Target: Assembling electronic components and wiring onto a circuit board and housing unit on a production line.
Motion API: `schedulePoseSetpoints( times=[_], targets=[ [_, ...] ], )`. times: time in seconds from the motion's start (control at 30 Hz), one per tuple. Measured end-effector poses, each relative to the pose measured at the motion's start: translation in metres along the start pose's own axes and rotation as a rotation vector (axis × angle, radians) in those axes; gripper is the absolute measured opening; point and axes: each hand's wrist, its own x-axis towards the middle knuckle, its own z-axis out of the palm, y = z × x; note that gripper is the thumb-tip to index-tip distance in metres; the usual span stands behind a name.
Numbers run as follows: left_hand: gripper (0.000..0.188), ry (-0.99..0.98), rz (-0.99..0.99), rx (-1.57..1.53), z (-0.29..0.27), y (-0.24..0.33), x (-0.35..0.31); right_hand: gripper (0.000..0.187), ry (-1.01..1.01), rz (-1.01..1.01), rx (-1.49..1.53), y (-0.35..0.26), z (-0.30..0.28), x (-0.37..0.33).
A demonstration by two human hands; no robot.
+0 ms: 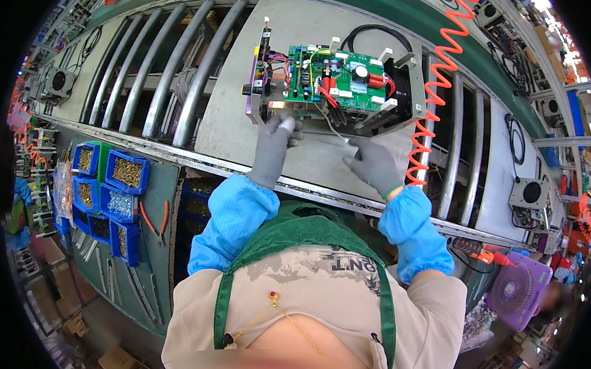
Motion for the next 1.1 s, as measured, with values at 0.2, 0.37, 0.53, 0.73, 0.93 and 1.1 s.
schedulePoseSetpoints(
  times=[0.2, 0.37, 0.53, 0.73, 0.93, 1.1],
  targets=[
    [0.029, -0.113, -0.094, 0.266, -0.004, -0.029, -0.025, 0.035, 0.167, 0.053, -0.003, 0.022, 0.051, 0.029],
    [0.030, -0.120, -0.136, 0.373, -0.012, -0.031, -0.026, 0.034, 0.018, 0.016, 0.378, 0.013, 0.068, 0.015],
    [0.029, -0.174, -0.136, 0.403, -0.022, -0.024, -0.024, 0.037, -0.114, 0.072, -0.049, 0.027, 0.051, -0.039],
    [0.026, -0.160, -0.204, 0.484, -0.051, -0.012, -0.035, 0.044, -0.458, 0.694, -0.438, 0.052, 0.025, -0.120],
    [0.045, -0.492, 0.733, 1.095, -0.015, 0.014, -0.031, 0.076, -0.605, 0.852, -0.469, 0.056, 0.040, -0.133],
    [0.056, -0.513, 1.154, 1.513, 0.036, 0.041, -0.002, 0.083, -0.605, 0.844, -0.425, 0.070, 0.045, -0.137]
  ],
)
